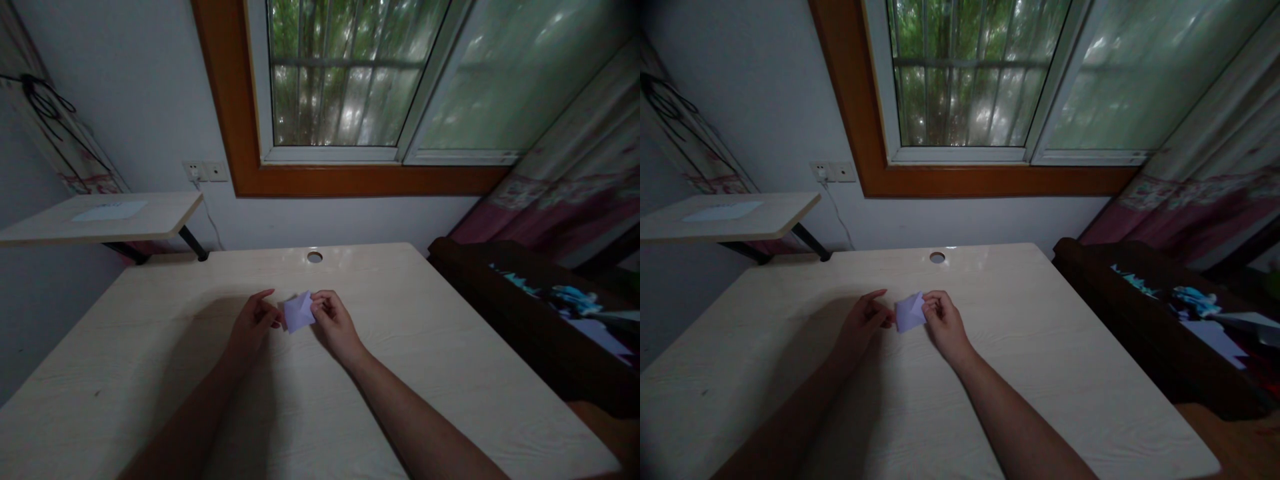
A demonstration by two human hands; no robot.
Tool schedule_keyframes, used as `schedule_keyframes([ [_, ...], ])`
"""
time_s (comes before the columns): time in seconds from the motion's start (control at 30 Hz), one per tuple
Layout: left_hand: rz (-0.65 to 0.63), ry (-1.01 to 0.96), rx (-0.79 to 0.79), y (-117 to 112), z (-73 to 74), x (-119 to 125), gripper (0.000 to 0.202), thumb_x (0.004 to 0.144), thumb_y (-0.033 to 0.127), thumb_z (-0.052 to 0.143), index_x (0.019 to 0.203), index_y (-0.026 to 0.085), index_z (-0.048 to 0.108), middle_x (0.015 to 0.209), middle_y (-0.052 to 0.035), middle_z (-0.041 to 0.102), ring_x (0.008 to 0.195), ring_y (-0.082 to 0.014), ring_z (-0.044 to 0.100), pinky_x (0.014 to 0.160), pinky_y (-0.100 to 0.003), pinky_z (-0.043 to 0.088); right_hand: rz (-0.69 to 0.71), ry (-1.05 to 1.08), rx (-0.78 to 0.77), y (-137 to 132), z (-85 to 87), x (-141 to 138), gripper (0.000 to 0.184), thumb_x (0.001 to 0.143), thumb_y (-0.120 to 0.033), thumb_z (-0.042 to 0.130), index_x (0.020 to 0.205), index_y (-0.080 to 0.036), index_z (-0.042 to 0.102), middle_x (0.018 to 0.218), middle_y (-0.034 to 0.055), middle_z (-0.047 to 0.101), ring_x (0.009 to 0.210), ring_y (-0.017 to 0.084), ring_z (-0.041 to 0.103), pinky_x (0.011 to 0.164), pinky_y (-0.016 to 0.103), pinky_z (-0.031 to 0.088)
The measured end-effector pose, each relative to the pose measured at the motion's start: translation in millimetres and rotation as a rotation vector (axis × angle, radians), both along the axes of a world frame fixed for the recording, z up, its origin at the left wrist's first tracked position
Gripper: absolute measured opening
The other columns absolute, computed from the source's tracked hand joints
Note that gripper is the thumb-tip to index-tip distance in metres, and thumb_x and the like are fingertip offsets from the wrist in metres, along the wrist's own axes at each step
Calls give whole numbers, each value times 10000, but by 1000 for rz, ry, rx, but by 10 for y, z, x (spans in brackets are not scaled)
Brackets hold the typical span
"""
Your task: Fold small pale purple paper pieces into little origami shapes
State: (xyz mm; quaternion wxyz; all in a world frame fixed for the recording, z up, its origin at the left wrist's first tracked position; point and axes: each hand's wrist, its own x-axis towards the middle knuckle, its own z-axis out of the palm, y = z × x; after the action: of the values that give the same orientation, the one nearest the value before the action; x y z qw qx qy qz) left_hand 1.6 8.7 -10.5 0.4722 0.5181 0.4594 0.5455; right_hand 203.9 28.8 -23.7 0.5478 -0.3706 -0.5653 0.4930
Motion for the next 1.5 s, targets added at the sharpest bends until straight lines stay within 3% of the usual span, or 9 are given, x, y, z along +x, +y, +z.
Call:
schedule_keyframes([
  [0.13, 43, 51, 10, 13, -18, -8, 376, 823, 346, 645, 1160, 200, 565, 1077, -75, 640, 868, -166, 648, 738, -303, 540, 132, 50, -10, -33, 28, -27, 203, 875, -355, 624, 1000, -224, 531, 842, -2, 539, 755, 140, 521, 679, 259, 404],
  [0.2, -9, 103, -15, 16, -26, -14, 341, 836, 355, 633, 1136, 197, 592, 1131, -89, 630, 949, -182, 634, 779, -304, 526, 187, 43, -11, -48, 33, -35, 210, 881, -361, 621, 1001, -222, 520, 845, -3, 533, 733, 133, 509, 660, 256, 392],
  [0.5, -221, 42, -94, -2, -33, -19, 484, 695, 322, 775, 1125, 178, 605, 802, -4, 632, 746, -152, 598, 661, -254, 466, 212, -11, -16, -31, -14, -39, 218, 865, -356, 659, 985, -222, 536, 773, -20, 547, 681, 124, 506, 624, 253, 381],
  [0.63, -116, 61, -87, 0, 3, -30, 409, 693, 330, 770, 1050, 169, 652, 824, -10, 638, 743, -148, 592, 666, -254, 472, 198, 54, -60, -23, -4, -63, 285, 845, -359, 681, 1056, -237, 532, 770, -22, 590, 703, 131, 568, 667, 270, 430],
  [0.8, 49, 84, -63, 24, -15, -54, 410, 759, 351, 711, 1129, 194, 630, 848, -4, 649, 747, -146, 599, 688, -255, 480, 253, 61, -100, -49, 27, -102, 464, 756, -351, 762, 1138, -250, 519, 764, -35, 604, 711, 128, 599, 690, 269, 458],
  [0.93, 100, 142, -65, 26, -16, -44, 312, 744, 374, 714, 992, 186, 689, 886, -29, 688, 810, -173, 625, 729, -275, 497, 300, 5, -98, -81, 31, -116, 468, 713, -327, 789, 1110, -239, 556, 788, -29, 613, 684, 112, 581, 662, 252, 449],
  [1.1, 94, 167, -51, 5, 8, -1, 274, 699, 364, 747, 902, 185, 709, 850, -39, 718, 777, -187, 648, 706, -289, 517, 174, -120, -82, -91, 16, -105, 303, 753, -306, 732, 1018, -209, 622, 704, -39, 541, 627, 106, 515, 590, 233, 414],
  [1.3, 76, 249, -41, -35, 60, 22, 293, 675, 323, 765, 929, 183, 719, 800, -23, 709, 693, -166, 631, 654, -273, 513, 39, 1, -82, -72, 70, -101, 241, 773, -295, 706, 987, -208, 637, 820, 4, 593, 710, 124, 540, 668, 256, 445],
  [1.5, 90, 318, -28, -49, 97, 19, 314, 695, 341, 750, 975, 200, 734, 863, -33, 733, 758, -198, 659, 711, -307, 530, 47, -11, -60, -80, 78, -81, 223, 805, -341, 691, 987, -215, 662, 821, 9, 606, 739, 137, 552, 691, 265, 452],
])
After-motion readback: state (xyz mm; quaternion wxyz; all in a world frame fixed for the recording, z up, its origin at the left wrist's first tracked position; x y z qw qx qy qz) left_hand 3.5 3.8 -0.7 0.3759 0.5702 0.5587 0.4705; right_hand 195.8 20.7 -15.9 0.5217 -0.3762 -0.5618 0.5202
